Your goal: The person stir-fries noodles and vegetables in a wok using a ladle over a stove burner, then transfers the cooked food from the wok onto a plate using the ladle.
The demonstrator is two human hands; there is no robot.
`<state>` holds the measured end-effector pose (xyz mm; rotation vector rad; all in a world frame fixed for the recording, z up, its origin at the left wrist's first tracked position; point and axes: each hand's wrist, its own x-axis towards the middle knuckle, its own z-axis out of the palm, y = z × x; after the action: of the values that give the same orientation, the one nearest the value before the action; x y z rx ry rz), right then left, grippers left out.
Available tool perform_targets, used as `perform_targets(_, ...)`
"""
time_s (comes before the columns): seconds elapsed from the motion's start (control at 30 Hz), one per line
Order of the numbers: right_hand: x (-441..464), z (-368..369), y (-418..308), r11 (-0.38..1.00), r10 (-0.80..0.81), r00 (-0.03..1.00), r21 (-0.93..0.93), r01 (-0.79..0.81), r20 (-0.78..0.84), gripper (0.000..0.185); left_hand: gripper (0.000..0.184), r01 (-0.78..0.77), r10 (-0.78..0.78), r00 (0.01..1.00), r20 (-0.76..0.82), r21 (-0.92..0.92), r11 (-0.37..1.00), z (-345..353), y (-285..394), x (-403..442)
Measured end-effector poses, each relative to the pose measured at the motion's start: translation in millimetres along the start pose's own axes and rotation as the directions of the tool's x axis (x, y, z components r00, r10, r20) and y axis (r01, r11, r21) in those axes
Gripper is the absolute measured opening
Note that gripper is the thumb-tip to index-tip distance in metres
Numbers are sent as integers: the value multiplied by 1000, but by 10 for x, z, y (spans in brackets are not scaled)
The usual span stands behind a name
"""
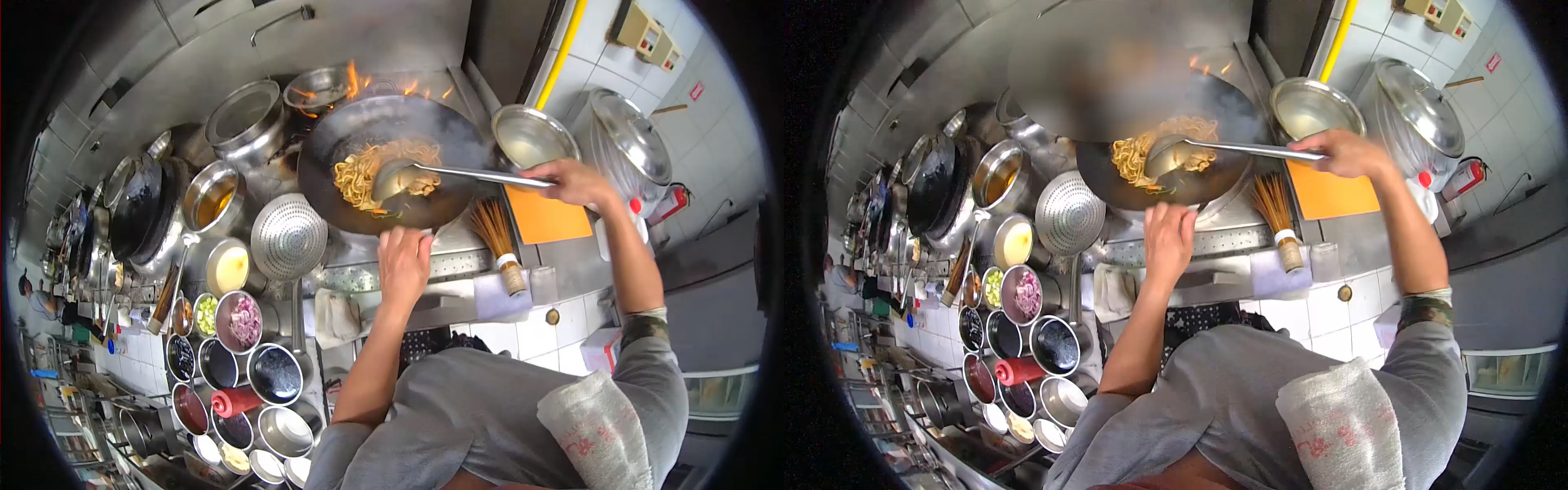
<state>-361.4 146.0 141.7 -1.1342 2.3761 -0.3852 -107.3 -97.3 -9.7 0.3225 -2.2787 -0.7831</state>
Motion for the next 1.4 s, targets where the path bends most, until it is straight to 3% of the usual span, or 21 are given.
perform_targets(0.03,75,114,-3,994,-80,993,-82,73,-88,53,11,-2,2,1000,8,37,999,123,-124,-103)
perform_targets(0.1,31,268,-173,970,-103,966,-238,44,-239,52,12,6,-11,999,46,113,994,234,-259,-475)
perform_targets(0.2,-135,224,-9,941,-244,931,-298,160,-270,53,11,-52,49,997,62,48,997,101,-226,-780)
perform_targets(0.33,-227,-11,27,989,-132,986,-78,124,-102,53,11,-74,73,997,-38,-39,996,-421,252,-157)
perform_targets(0.43,-86,-82,-223,993,-43,999,-115,42,-8,53,13,-64,62,995,-81,-17,998,-239,147,154)
perform_targets(0.47,21,14,-120,980,-134,987,-157,120,-86,51,13,-48,47,996,-72,-10,999,-122,32,83)
perform_targets(0.57,177,238,-200,951,-73,968,-308,-4,-238,47,13,-27,27,999,-25,-1,1000,177,-283,-328)
perform_targets(0.6,118,269,-224,943,-149,940,-329,42,-307,44,14,-38,38,999,-4,1,999,195,-345,-544)
perform_targets(0.7,-66,226,-28,921,-205,918,-383,65,-338,46,15,-77,77,997,-11,-106,991,7,-135,-813)
perform_targets(0.73,-110,242,118,932,-268,902,-329,154,-337,49,15,-92,91,996,-25,-44,995,-75,-38,-709)
perform_targets(0.83,-260,256,195,997,-69,962,20,77,-262,52,14,-48,47,998,-34,-21,999,-129,-12,-89)
perform_targets(0.93,-204,550,283,966,12,966,253,56,-260,54,13,-45,44,998,-50,-19,999,73,-275,154)
perform_targets(1.1,91,1118,-93,727,260,951,682,-78,-169,66,15,-64,66,997,-33,56,996,211,-404,258)
perform_targets(1.2,359,1102,-318,761,349,927,618,-196,-136,66,24,-58,57,998,28,31,998,159,-422,280)
perform_targets(1.3,652,1281,-235,864,250,916,499,-66,-313,66,34,-103,102,993,-52,-30,994,22,-362,197)
perform_targets(1.4,762,1448,-119,927,140,918,374,10,-371,67,35,3,-3,1000,-5,-30,1000,-255,-210,-8)
